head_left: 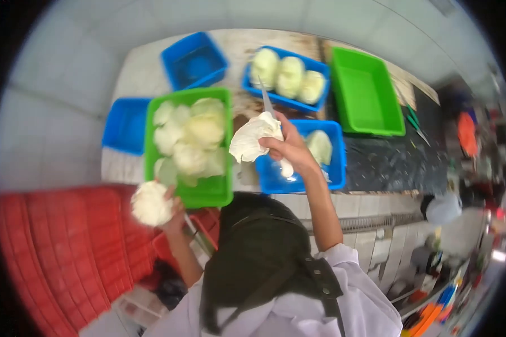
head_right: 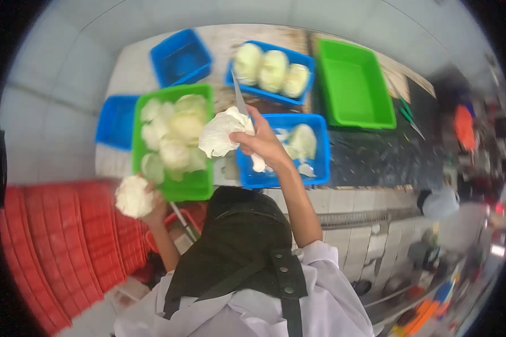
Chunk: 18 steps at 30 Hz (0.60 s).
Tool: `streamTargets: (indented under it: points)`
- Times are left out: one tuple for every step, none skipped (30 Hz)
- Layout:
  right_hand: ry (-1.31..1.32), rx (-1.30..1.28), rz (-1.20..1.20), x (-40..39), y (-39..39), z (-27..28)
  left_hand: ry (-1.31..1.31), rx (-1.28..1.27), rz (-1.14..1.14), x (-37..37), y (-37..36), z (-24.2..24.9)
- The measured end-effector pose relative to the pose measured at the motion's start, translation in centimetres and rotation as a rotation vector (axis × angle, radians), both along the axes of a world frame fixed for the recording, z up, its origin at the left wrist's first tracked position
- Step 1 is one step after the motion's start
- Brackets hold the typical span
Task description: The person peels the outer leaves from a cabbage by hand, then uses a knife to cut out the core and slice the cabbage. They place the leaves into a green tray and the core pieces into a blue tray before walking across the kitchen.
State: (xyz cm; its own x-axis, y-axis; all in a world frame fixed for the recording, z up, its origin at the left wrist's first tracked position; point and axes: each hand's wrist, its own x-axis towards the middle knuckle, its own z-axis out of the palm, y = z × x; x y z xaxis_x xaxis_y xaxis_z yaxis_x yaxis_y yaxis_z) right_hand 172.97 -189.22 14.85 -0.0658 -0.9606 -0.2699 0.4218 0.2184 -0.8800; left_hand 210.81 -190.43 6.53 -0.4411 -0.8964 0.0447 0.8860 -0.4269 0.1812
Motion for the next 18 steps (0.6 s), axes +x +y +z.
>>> streamTargets:
  points:
    - [-0.006, -0.037, 0.081, 1.2, -1.5, -0.2, 0.020, -0.026, -0.007, -0.4, 0.6, 0.1]
    - [-0.022, -0.039, 0.125, 2.5, -3.1, -0.3, 0.043, -0.050, -0.026, -1.2, 1.0, 0.3]
    - [0.151, 0.031, 0.139, 4.3, -4.8, -0.4, 0.009, 0.029, 0.030, -2.0, 1.8, 0.3]
    - [0.335, 0.102, 0.144, 5.9, -6.1, -0.4, 0.009, 0.037, 0.051, -2.4, 2.5, 0.3]
    - [0.630, -0.107, 0.053, 6.8, -7.4, -3.9, -0.015, 0.064, 0.037, -2.8, 2.7, 0.2]
    - [0.634, -0.098, 0.053, 6.5, -7.0, -3.7, -0.036, 0.090, 0.011, -3.3, 2.8, 0.0]
    - [0.599, -0.022, 0.105, 5.7, -6.5, -3.0, -0.052, 0.096, 0.003, -3.7, 3.0, 0.4]
    - [0.567, 0.054, 0.156, 4.6, -5.8, -2.3, -0.038, 0.093, -0.004, -3.7, 3.1, 0.3]
    - [0.752, -0.053, 0.030, 3.4, -4.3, -2.3, -0.052, 0.084, -0.026, -3.6, 3.2, 0.0]
    - [0.773, -0.039, 0.021, 1.5, -2.4, -2.8, -0.062, 0.078, -0.055, -3.9, 3.5, -0.4]
    - [0.784, 0.037, -0.005, -0.7, -0.4, -3.9, -0.042, 0.088, -0.077, -4.4, 3.7, -0.5]
    - [0.791, 0.113, -0.034, -2.7, 1.9, -5.2, -0.198, 0.170, -0.005, -4.8, 3.8, -0.2]
    - [0.944, 0.059, -0.096, -4.6, 4.5, -6.5, -0.359, 0.246, 0.067, -5.2, 3.7, 0.2]
    - [1.095, 0.004, -0.157, -6.2, 7.2, -7.6, -0.349, 0.248, 0.043, -5.9, 3.5, 0.7]
    - [0.864, 0.185, -0.150, -6.6, 9.6, -5.6, -0.481, 0.339, 0.021, -6.8, 3.1, 1.3]
    - [0.626, 0.351, -0.146, -6.7, 11.4, -3.5, -0.613, 0.424, 0.000, -7.5, 2.7, 1.5]
    - [0.639, 0.355, -0.171, -6.7, 12.8, -2.8, -0.597, -0.008, -0.171, -5.2, 1.4, -5.7]
    - [0.660, 0.440, -0.220, -6.7, 14.2, -2.2, -0.579, -0.015, -0.195, -6.9, 1.1, -4.4]
